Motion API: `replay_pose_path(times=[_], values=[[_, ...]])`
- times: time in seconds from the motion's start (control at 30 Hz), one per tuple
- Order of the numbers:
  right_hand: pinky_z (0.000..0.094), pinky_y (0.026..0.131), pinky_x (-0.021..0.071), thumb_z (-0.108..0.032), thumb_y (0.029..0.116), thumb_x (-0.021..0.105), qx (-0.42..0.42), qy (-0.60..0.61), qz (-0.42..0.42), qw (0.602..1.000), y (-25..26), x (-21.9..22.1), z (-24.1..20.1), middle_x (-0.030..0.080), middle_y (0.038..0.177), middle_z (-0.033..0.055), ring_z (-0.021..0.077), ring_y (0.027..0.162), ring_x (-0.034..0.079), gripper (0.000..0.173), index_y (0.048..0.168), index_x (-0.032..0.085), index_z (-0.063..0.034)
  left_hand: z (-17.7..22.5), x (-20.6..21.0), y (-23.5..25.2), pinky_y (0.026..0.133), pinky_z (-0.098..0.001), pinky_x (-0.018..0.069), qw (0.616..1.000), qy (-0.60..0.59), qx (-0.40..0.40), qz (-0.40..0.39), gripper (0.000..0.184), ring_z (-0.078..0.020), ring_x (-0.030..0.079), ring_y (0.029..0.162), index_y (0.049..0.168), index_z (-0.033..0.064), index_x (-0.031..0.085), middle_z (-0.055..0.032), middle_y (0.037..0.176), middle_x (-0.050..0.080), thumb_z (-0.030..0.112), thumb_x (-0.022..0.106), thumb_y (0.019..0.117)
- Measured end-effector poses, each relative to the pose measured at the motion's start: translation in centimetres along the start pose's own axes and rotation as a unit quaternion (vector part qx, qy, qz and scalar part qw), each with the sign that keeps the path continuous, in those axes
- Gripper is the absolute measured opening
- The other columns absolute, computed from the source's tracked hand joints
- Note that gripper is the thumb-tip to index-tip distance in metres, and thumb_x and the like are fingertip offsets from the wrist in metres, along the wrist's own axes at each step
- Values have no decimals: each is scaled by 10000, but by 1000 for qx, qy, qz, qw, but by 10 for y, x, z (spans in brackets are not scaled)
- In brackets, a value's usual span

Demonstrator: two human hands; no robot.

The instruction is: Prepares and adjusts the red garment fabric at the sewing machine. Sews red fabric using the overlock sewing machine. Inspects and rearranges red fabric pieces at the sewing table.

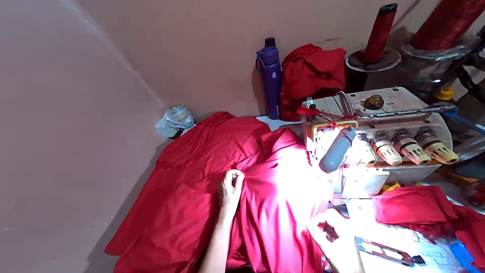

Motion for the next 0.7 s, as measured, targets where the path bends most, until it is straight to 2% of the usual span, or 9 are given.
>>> replay_pose_path(times=[0.07, 0.17, 0.27, 0.33, 0.4, 0.47, 0.53, 0.6, 0.7], values=[[90, 537, 425, -269, 790, 775, -27, -53, 51, 997, 3, 7, -3, 607, 771, 5, -54, 608, 510, 256, 794, 673, -34, -2, -2, 1, 719, -261, 510, 1000, -24, -8, 4, 216, -111, 630, 753, 1053, -66, 674, -123, 859, 685, 111, 568, 990], [155, 570, 413, -360, 749, 798, -28, -150, 102, 983, 6, 17, -7, 585, 760, 27, 18, 631, 508, 361, 781, 636, -39, -1, -2, 1, 726, -265, 512, 999, -31, -14, 3, 212, -121, 636, 762, 1057, -73, 677, -137, 869, 693, 102, 580, 986], [268, 610, 475, -213, 785, 702, -35, -218, 101, 970, 7, 21, -9, 617, 789, 109, 148, 686, 595, 228, 811, 641, 4, 0, -2, 0, 697, -249, 495, 999, -30, -21, 4, 208, -103, 618, 732, 1053, -68, 679, -124, 841, 682, 103, 580, 987], [247, 593, 464, -154, 807, 631, -39, -221, 94, 970, 6, 18, -10, 623, 773, 102, 123, 656, 578, 165, 817, 656, 9, 0, -2, 1, 699, -234, 492, 999, -38, -23, 4, 205, -86, 615, 733, 1056, -66, 676, -117, 844, 682, 104, 584, 986], [178, 559, 462, -47, 803, 604, -28, -150, 79, 985, 1, 6, -12, 650, 750, 73, 43, 604, 564, 123, 850, 686, 31, 1, -3, 1, 723, -240, 504, 999, -43, -28, 1, 203, -95, 630, 754, 1061, -68, 675, -126, 866, 691, 100, 588, 988], [100, 542, 464, 74, 819, 530, 48, 65, 31, 996, -10, -8, -19, 642, 747, -74, -67, 598, 553, 190, 879, 665, -46, 2, -3, 2, 734, -264, 508, 999, -42, -28, 1, 204, -115, 636, 761, 1054, -70, 679, -133, 871, 695, 97, 587, 982], [125, 546, 506, 128, 864, 430, 140, 259, -28, 955, -21, -18, -32, 707, 776, -117, -58, 603, 603, 368, 893, 684, -136, -1, -2, 2, 742, -273, 516, 999, -43, -25, 1, 202, -123, 645, 768, 1048, -68, 687, -139, 877, 700, 98, 594, 982], [152, 584, 536, 95, 915, 451, 169, 281, -54, 943, -24, -19, -38, 720, 826, -112, -35, 666, 641, 323, 1012, 674, -117, -3, 0, 2, 720, -253, 505, 999, -45, -22, 1, 205, -102, 634, 752, 1046, -60, 685, -124, 862, 694, 113, 594, 985], [162, 634, 546, -25, 934, 545, 176, 191, -65, 964, -12, -12, -27, 671, 887, -84, -23, 731, 636, 282, 1213, 585, -10, -2, -2, 2, 715, -239, 499, 999, -47, -22, 1, 208, -91, 628, 748, 1053, -62, 683, -118, 862, 695, 111, 594, 983]])
Point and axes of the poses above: each hand's wrist, its own y-axis towards the middle knuckle, its own x-axis out of the palm, z = x × y, the point moved 2 cm from there along y, towards the middle knuckle
